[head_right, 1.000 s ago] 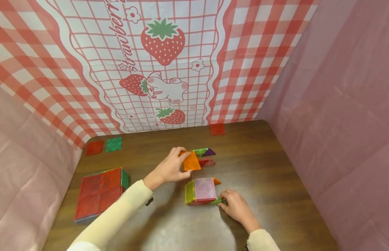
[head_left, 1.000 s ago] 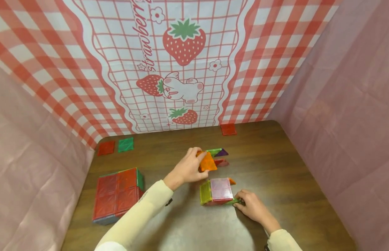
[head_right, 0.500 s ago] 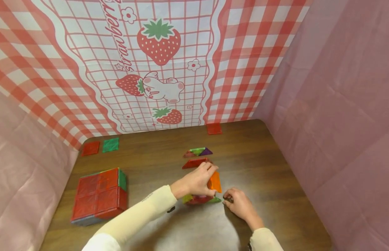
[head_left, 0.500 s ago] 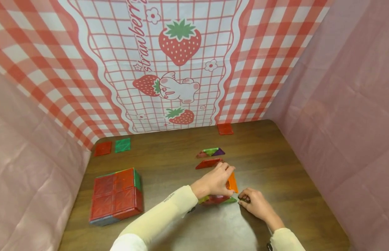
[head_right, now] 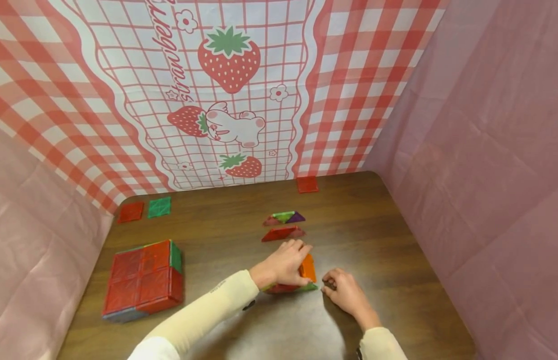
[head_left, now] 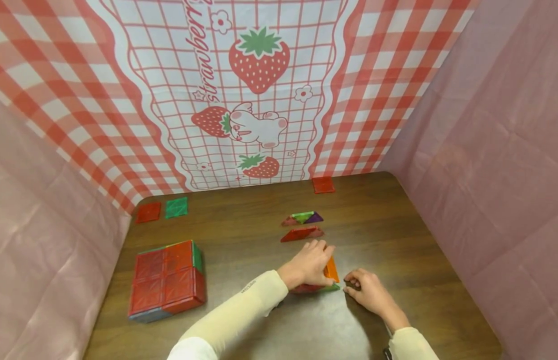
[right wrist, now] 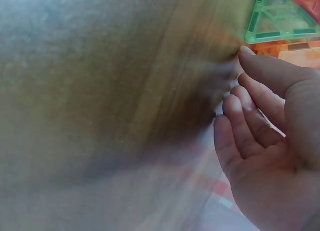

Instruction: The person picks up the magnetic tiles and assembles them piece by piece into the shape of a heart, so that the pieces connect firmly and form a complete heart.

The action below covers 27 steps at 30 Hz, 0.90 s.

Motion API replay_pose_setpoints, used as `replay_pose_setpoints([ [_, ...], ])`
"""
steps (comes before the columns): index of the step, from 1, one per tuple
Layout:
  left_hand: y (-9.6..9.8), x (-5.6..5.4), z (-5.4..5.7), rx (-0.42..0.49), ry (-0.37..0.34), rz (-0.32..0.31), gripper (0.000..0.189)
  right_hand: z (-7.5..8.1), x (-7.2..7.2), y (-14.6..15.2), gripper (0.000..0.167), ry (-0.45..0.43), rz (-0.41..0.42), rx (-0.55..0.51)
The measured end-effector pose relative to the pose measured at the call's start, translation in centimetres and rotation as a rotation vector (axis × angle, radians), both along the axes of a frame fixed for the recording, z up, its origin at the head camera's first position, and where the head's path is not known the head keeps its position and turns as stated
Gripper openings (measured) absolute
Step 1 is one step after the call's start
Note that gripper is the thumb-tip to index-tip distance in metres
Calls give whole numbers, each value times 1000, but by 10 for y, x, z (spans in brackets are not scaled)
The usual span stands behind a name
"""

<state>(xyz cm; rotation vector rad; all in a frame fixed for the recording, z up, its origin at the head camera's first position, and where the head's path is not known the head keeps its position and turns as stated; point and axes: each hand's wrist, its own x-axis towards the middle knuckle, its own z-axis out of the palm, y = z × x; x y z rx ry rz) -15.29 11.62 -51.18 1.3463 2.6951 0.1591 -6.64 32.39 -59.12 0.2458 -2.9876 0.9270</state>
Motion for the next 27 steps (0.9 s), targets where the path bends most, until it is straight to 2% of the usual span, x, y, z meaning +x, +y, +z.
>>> replay_pose_setpoints([
  [2,0,0,-1,1,-12,-1,81,4,0,2,38,-38,23,-4],
  [6,1,-2,-2,31,-37,-11,86,16,-1,5,89,-129,88,-57],
  [9,0,-3,-2,66,-68,-13,88,20,-7,2,108,-175,106,-110],
  [17,-5,-4,-5,127,-177,11,95,14,-27,-5,100,-108,147,-165],
  [21,-8,-4,-6,157,-200,20,101,13,-34,-2,100,-70,177,-158],
  [27,-19,-4,-6,131,-210,34,115,9,-41,-1,82,-42,209,-194],
])
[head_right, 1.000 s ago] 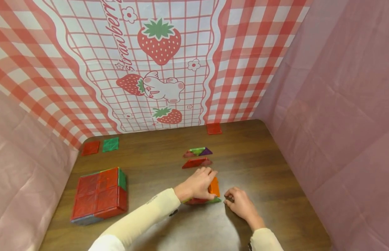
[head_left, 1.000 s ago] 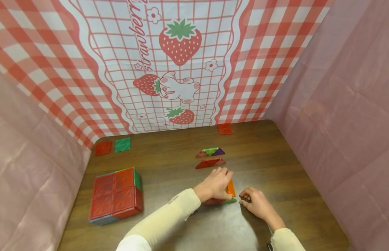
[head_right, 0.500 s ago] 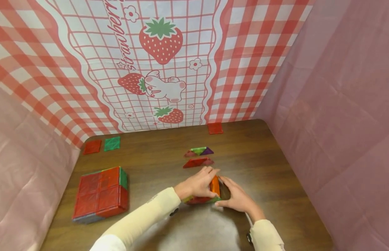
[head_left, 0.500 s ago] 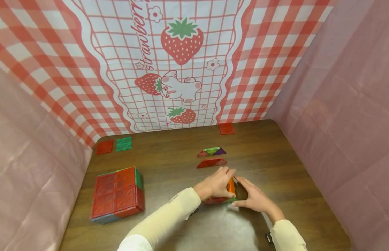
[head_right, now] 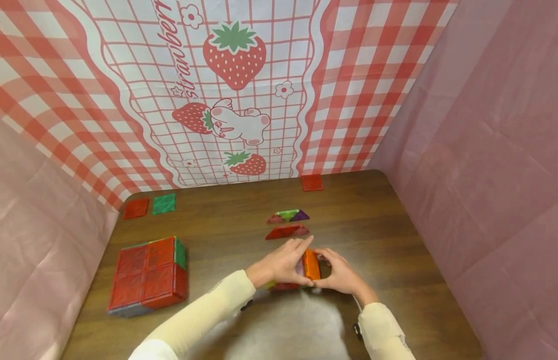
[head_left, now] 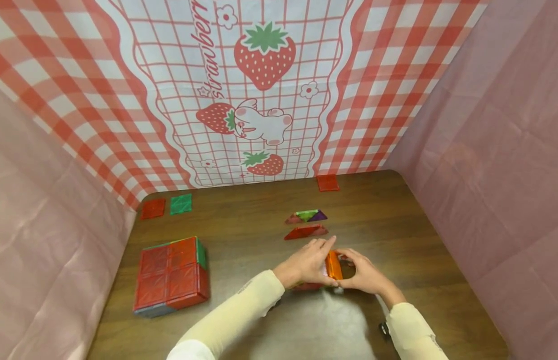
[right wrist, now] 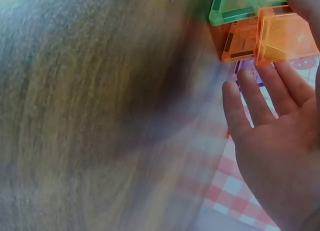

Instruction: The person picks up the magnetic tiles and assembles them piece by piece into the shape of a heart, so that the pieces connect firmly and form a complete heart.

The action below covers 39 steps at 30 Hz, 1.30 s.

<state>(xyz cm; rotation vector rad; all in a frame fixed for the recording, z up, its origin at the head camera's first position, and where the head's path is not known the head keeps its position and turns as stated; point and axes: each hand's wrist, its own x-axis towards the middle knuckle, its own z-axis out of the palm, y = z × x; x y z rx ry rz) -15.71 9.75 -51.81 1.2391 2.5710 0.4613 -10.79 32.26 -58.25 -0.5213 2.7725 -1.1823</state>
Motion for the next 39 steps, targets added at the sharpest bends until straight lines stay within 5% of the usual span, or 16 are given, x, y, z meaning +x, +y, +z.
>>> replay_pose_setpoints([
  [8,-27,-4,-3,-151,-67,76,103,0,-1,3,84,-40,-18,-23],
  [14,-39,-6,-9,-96,-124,78,93,0,-2,6,83,-86,2,-12],
  [29,-66,-7,-23,41,-271,162,108,-8,-1,0,93,-57,-19,96],
  [39,-77,-7,-32,144,-244,129,100,-5,-2,-9,103,-95,16,87],
])
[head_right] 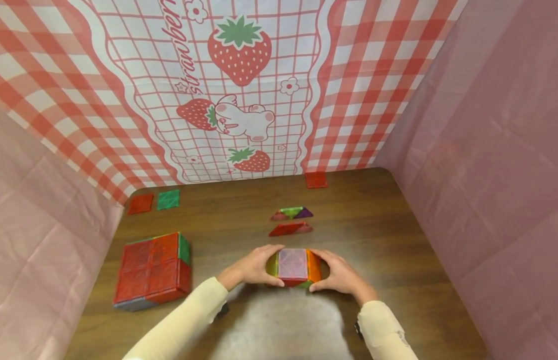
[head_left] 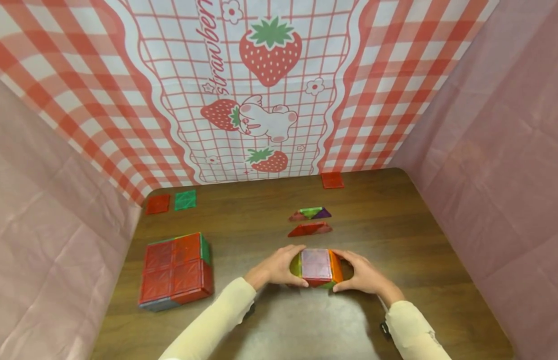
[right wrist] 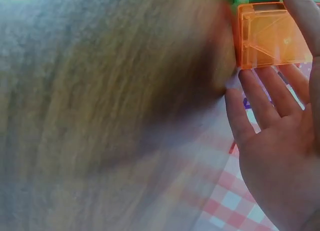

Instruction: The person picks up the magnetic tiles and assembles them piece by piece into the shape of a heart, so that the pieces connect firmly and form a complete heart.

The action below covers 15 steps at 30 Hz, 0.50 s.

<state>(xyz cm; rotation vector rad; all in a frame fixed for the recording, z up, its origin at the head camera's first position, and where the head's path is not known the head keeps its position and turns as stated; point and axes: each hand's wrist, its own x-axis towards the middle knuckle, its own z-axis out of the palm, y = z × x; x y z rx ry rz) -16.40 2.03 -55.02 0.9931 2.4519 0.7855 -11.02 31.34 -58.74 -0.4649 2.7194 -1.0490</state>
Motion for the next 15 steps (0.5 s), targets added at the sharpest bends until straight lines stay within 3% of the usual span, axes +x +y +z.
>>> replay_pose_setpoints([
  [5,-5,0,0,21,-51,7,102,3,3,-4,109,35,12,67],
  [9,-21,-3,11,67,-63,68,91,9,4,-16,122,142,23,144],
  [11,-38,-6,22,108,-18,137,79,11,3,-24,123,241,42,193],
  [15,-94,-19,45,149,181,358,56,12,1,-41,111,462,128,300],
])
